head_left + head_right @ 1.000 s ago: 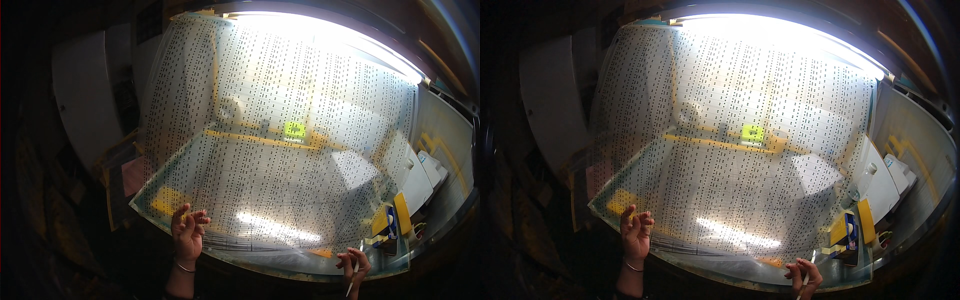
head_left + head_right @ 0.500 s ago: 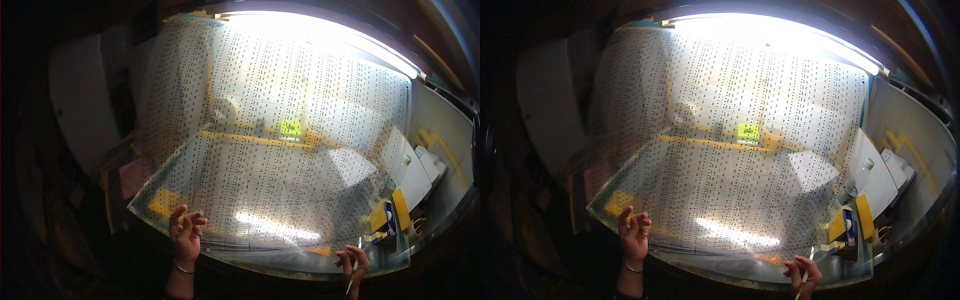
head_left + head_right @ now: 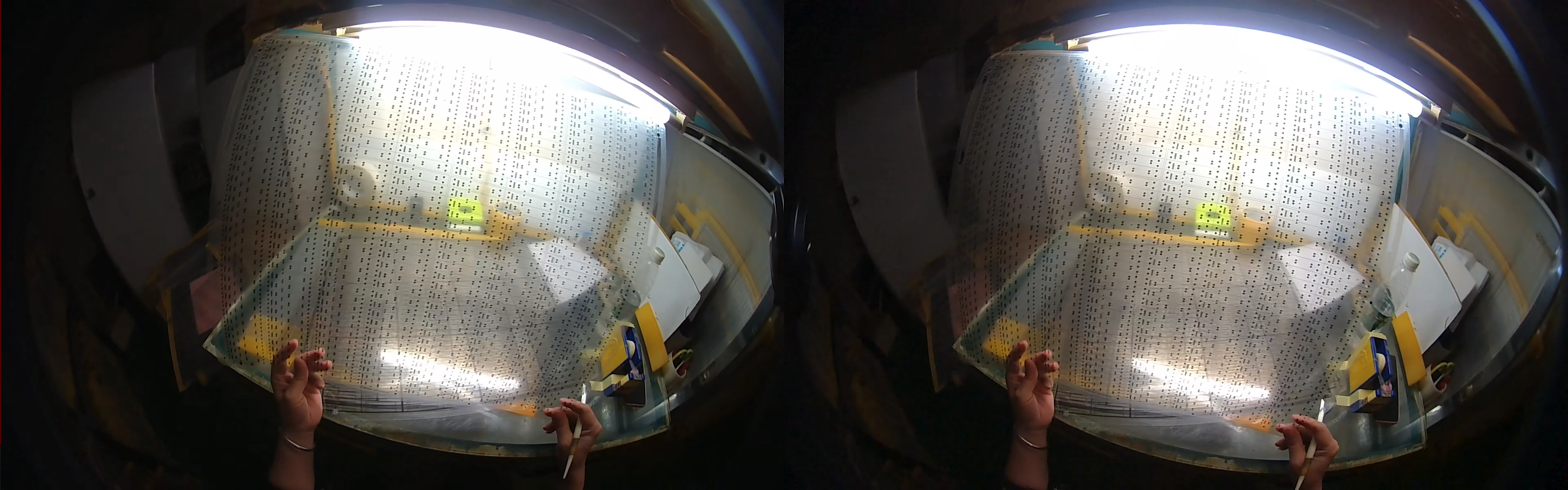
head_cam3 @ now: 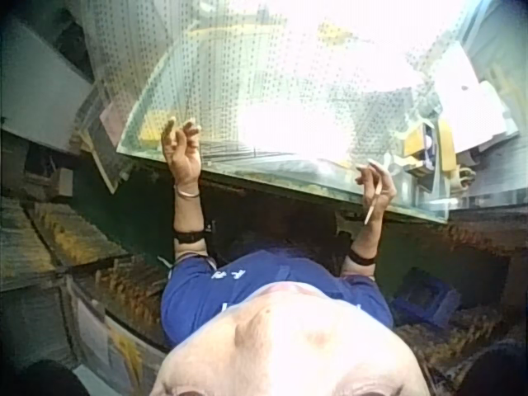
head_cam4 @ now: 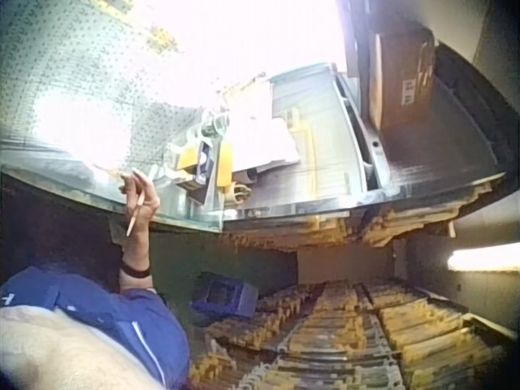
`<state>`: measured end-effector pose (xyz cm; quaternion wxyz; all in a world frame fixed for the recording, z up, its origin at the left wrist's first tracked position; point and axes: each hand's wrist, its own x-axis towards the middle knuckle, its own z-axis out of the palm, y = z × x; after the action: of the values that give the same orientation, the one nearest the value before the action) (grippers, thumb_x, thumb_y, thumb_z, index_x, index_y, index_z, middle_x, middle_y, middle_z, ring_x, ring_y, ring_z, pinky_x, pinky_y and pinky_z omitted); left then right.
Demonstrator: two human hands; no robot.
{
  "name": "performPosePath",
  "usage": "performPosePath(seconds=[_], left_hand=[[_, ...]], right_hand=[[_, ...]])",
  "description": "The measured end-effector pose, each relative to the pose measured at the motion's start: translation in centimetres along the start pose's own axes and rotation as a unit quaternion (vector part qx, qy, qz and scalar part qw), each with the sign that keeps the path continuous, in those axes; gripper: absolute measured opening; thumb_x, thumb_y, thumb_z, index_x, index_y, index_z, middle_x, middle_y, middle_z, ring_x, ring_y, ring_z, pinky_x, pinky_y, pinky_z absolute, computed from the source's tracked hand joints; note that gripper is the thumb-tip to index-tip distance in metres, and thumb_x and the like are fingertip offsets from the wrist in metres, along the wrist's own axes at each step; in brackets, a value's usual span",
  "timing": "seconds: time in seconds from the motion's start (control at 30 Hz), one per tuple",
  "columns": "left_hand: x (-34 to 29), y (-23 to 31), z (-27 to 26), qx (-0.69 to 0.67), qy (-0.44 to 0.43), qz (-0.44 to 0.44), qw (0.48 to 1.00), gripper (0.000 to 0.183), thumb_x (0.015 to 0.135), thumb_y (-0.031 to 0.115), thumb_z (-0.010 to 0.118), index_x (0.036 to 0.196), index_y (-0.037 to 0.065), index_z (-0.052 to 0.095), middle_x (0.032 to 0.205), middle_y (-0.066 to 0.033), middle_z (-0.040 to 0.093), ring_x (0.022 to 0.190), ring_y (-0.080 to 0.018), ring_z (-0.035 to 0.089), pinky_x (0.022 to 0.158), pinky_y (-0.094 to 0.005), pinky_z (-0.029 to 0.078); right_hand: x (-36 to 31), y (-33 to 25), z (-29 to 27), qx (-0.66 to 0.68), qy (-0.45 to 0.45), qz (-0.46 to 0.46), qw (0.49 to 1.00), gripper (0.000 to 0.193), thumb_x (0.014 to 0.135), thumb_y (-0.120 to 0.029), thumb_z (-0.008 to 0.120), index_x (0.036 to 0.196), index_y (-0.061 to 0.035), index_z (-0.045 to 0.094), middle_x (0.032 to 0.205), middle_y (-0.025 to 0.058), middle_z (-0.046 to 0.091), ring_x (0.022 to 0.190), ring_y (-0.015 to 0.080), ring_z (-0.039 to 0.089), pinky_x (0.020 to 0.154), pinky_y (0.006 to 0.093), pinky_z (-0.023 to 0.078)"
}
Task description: Mark a large stencil or screen with a white marking tool.
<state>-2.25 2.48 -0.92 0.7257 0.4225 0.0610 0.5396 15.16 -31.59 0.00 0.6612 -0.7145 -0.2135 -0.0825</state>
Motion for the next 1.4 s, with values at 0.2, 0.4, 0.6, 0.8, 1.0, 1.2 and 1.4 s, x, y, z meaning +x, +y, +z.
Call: performPosePath(seconds=[0.2,0.4,0.6,0.8,1.0,1.2,1.4], left_hand=[[0.06,-0.07,-0.06,0.002,-0.002,0.004,1.0,0.028,0.09,0.017,0.052,0.118,0.013,0.05,0.094,-0.0147,0.063,0.075,-0.0193,0.063,0.053,-0.0178,0.045],[-0.02,0.02,-0.05,-0.004,-0.004,-0.004,1.0,0.029,0.09,0.017,0.053,0.118,0.013,0.049,0.094,-0.0146,0.063,0.076,-0.0193,0.063,0.053,-0.0177,0.045],[0.0,0.07,-0.06,-0.007,-0.003,-0.009,1.0,0.029,0.089,0.017,0.054,0.118,0.013,0.049,0.094,-0.0145,0.063,0.076,-0.0195,0.063,0.054,-0.0185,0.046],[-0.02,0.01,0.01,-0.003,0.006,-0.007,1.0,0.029,0.089,0.017,0.054,0.118,0.013,0.049,0.094,-0.0145,0.063,0.075,-0.0197,0.063,0.055,-0.0187,0.047],[-0.01,-0.06,-0.03,-0.004,0.006,-0.007,1.0,0.029,0.09,0.017,0.053,0.118,0.013,0.049,0.094,-0.0144,0.063,0.075,-0.0195,0.063,0.054,-0.0184,0.046],[-0.14,0.05,-0.09,0.009,0.005,-0.015,1.0,0.031,0.089,0.017,0.054,0.119,0.013,0.047,0.094,-0.012,0.062,0.078,-0.0166,0.061,0.061,-0.0195,0.047],[-0.17,0.23,0.08,0.008,-0.001,-0.02,1.0,0.032,0.089,0.017,0.054,0.12,0.014,0.047,0.095,-0.0103,0.061,0.081,-0.0149,0.06,0.065,-0.0202,0.047]], right_hand=[[-0.03,-0.11,0.11,0.002,0.004,0.003,1.0,0.014,0.08,-0.001,0.062,0.093,0.0003,0.057,0.07,0.0142,0.066,0.053,0.0132,0.061,0.049,0.0247,0.05],[0.02,-0.02,0.11,0.002,0.002,0.0,1.0,0.014,0.08,-0.002,0.063,0.093,0.0001,0.057,0.069,0.0139,0.065,0.053,0.0133,0.061,0.049,0.0247,0.05],[0.05,0.02,0.13,0.001,0.005,-0.001,1.0,0.013,0.08,-0.002,0.063,0.092,0.0004,0.057,0.068,0.0137,0.065,0.052,0.0132,0.06,0.048,0.0249,0.049],[0.02,-0.12,0.25,0.004,0.01,0.004,1.0,0.013,0.08,-0.001,0.062,0.091,0.0006,0.057,0.068,0.0139,0.065,0.052,0.0133,0.06,0.048,0.0249,0.049],[0.0,-0.08,0.21,0.007,0.014,0.01,1.0,0.013,0.079,-0.001,0.062,0.091,0.0007,0.057,0.068,0.014,0.065,0.052,0.0133,0.06,0.048,0.0249,0.05],[-0.02,-0.03,0.09,0.001,0.009,0.001,1.0,0.014,0.079,-0.001,0.063,0.092,0.0008,0.057,0.069,0.0137,0.066,0.052,0.0138,0.06,0.048,0.0246,0.05],[-0.06,0.24,-0.04,-0.002,0.006,0.0,1.0,0.015,0.079,0.0,0.063,0.093,0.0003,0.057,0.07,0.0134,0.066,0.053,0.0143,0.061,0.049,0.0246,0.05]])
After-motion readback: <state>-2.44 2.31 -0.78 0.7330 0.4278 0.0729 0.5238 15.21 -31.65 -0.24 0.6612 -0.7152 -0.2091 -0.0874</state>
